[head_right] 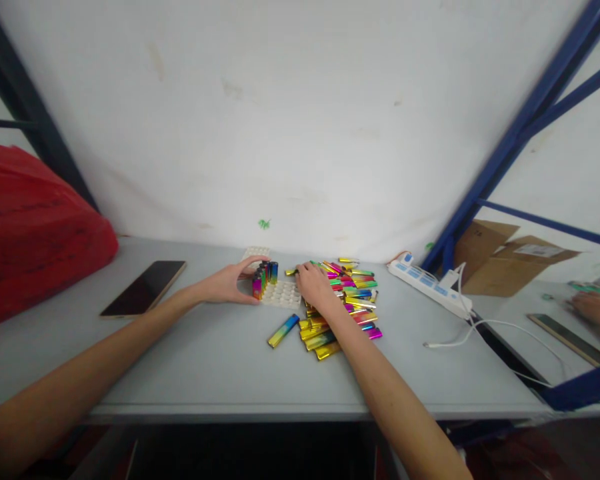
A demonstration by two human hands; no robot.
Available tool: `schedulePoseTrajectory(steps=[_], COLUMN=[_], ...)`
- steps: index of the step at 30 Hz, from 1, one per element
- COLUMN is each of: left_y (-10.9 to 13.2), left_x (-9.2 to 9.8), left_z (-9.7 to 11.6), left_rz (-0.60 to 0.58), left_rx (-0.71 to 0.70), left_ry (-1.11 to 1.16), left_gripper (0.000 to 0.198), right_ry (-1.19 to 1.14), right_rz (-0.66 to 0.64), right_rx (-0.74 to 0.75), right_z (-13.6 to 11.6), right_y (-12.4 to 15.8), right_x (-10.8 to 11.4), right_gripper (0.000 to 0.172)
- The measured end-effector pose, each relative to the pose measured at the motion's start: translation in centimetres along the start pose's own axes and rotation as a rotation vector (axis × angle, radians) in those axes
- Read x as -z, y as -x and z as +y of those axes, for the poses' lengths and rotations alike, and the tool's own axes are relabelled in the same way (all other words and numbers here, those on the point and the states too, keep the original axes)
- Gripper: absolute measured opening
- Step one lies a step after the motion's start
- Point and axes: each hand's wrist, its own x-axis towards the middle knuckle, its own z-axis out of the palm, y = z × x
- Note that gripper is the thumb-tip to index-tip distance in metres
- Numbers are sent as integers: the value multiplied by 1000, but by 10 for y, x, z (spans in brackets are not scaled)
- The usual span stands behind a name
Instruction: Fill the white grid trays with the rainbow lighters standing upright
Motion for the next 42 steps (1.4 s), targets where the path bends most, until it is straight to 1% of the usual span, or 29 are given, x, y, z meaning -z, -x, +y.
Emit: schedulePoseTrajectory(steps=[4, 10, 14, 17, 20, 25, 28, 32, 35, 39, 42], left_y=[0, 0, 0, 0, 1, 1, 1, 0, 1, 1, 1], left_x=[0, 1, 1, 0, 0, 0, 0, 0, 0, 0, 0], left_z=[0, -2, -1, 0, 1, 1, 0, -3, -2, 0, 2], left_rz=[3, 3, 5, 4, 6, 4, 5, 5, 6, 2, 4], left_rx=[-7, -12, -14, -11, -10, -27, -18, -13, -13, -8, -6], left_ry=[-13, -8, 0, 6, 10, 11, 5, 7, 13, 12, -1], left_gripper=[108, 109, 109, 108, 108, 108, 108, 110, 110, 110, 110], right_ry=[-7, -43, -69, -97, -85, -5, 5, -39, -87, -104, -79], right_rz=[21, 11, 18, 15, 25, 30, 36, 30, 31, 49, 104], right_rx=[-36, -12, -2, 9, 26, 41, 56, 87, 92, 131, 173], right_z=[5, 14, 14, 14, 13, 11, 11, 10, 9, 5, 3], right_y=[-2, -6, -5, -3, 0, 3, 2, 3, 6, 6, 5], right_x=[-2, -7, -4, 0, 1, -1, -1, 2, 5, 9, 11], right_gripper=[41, 38, 31, 29, 33, 45, 46, 46, 43, 35, 32])
